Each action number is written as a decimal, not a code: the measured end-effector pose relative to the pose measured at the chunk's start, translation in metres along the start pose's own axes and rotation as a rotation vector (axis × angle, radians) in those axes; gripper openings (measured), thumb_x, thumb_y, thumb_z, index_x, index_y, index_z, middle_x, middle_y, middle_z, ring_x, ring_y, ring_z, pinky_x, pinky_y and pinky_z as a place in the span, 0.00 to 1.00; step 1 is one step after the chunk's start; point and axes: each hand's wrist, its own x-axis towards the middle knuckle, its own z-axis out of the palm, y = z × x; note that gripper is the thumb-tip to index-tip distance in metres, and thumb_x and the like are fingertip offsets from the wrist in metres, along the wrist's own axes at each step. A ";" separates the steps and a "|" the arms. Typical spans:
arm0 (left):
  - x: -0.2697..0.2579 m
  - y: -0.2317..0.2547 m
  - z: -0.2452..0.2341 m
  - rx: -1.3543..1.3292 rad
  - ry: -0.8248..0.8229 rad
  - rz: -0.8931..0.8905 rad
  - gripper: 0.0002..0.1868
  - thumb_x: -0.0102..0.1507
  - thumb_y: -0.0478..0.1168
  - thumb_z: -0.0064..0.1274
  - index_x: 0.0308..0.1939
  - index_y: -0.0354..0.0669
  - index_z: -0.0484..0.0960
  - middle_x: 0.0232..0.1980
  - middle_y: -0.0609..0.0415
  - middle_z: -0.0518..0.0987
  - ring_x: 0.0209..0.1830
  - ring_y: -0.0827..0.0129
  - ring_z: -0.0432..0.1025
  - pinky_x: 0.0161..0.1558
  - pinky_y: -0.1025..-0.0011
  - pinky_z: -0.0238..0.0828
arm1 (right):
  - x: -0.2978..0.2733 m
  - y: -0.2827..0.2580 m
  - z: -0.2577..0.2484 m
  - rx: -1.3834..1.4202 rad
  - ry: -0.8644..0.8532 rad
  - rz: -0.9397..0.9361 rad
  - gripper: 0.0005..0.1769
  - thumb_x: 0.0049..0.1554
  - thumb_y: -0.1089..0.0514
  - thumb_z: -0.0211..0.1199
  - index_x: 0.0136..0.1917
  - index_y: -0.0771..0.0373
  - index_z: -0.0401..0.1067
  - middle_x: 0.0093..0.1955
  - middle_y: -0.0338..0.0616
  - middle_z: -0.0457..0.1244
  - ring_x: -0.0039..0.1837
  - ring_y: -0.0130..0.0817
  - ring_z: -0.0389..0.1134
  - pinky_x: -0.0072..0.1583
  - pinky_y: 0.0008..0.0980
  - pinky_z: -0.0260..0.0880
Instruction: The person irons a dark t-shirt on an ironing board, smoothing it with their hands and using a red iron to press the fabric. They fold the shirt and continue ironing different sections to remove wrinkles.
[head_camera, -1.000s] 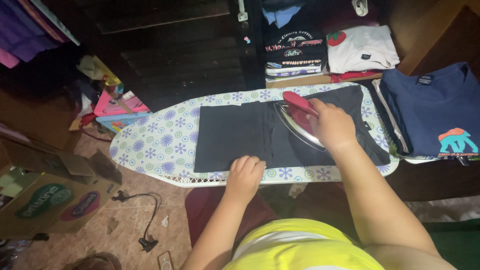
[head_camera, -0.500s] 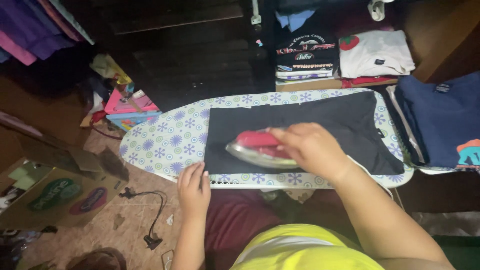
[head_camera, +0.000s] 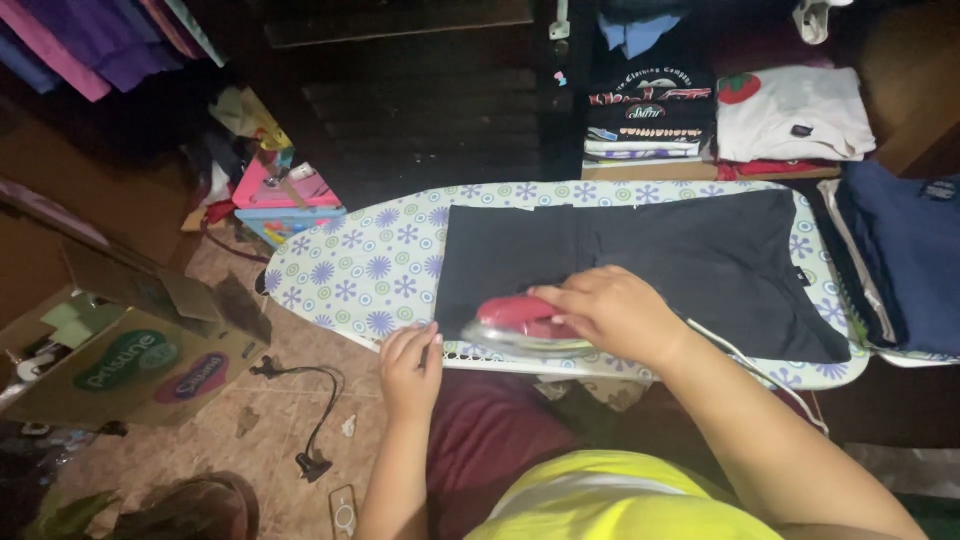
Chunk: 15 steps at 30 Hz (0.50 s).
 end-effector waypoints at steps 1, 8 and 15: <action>-0.001 0.001 0.000 -0.001 0.000 -0.003 0.08 0.51 0.37 0.59 0.34 0.49 0.83 0.33 0.60 0.79 0.39 0.66 0.73 0.48 0.68 0.68 | 0.001 -0.003 0.001 -0.001 -0.003 0.000 0.17 0.54 0.48 0.52 0.54 0.52 0.69 0.40 0.49 0.66 0.47 0.47 0.68 0.48 0.42 0.65; -0.006 -0.005 0.006 0.025 0.092 0.034 0.07 0.50 0.37 0.59 0.32 0.49 0.82 0.32 0.60 0.78 0.37 0.66 0.73 0.47 0.68 0.69 | 0.014 -0.007 0.019 -0.112 0.015 0.008 0.17 0.54 0.46 0.51 0.55 0.49 0.68 0.38 0.43 0.65 0.45 0.41 0.68 0.46 0.38 0.66; 0.003 0.006 0.000 -0.015 0.092 0.047 0.04 0.51 0.34 0.57 0.27 0.46 0.78 0.30 0.59 0.78 0.35 0.63 0.73 0.45 0.66 0.69 | 0.025 -0.016 0.027 -0.198 0.072 0.079 0.15 0.55 0.46 0.50 0.53 0.49 0.69 0.35 0.41 0.64 0.40 0.39 0.68 0.42 0.35 0.65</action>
